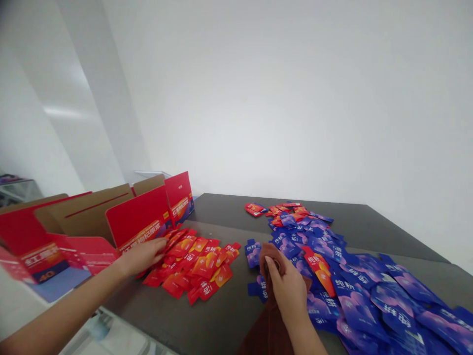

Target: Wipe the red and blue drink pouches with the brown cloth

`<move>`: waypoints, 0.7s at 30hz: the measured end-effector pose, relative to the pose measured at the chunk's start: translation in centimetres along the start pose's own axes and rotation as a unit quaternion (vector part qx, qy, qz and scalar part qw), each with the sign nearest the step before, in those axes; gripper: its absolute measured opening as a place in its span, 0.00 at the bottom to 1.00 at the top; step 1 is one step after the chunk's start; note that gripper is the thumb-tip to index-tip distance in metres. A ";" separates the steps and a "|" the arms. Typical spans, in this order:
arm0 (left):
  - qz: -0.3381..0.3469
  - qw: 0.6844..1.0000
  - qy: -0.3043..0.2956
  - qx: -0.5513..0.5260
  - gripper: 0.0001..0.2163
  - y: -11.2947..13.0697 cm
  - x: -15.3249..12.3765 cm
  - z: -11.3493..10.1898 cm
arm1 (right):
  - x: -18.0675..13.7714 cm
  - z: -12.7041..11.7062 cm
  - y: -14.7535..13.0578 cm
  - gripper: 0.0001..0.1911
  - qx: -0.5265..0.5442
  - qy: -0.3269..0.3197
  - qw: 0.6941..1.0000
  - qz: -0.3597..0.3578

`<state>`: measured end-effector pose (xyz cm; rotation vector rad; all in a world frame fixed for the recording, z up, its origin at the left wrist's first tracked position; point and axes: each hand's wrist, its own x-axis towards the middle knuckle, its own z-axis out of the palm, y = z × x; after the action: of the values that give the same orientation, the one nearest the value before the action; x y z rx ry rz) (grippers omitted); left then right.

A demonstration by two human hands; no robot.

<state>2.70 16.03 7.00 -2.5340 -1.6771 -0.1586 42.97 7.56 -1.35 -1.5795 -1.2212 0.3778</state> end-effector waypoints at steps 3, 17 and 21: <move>-0.001 1.000 -0.026 0.013 0.05 -0.6 -0.4 -0.1 | 0.0 0.0 -0.1 0.27 0.002 -0.003 1.000 -0.002; 0.115 0.991 0.071 -0.025 0.19 10.6 1.6 -0.8 | -1.2 0.9 -2.3 0.16 -0.078 -0.135 0.982 -0.109; 0.167 0.975 0.061 -0.136 0.23 18.3 5.8 -0.5 | -1.8 1.7 -2.6 0.10 -0.123 -0.242 0.949 -0.158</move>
<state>21.79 14.07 7.89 -2.8885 -1.2358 -0.5355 39.60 6.74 -0.35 -1.5051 -1.9354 0.4311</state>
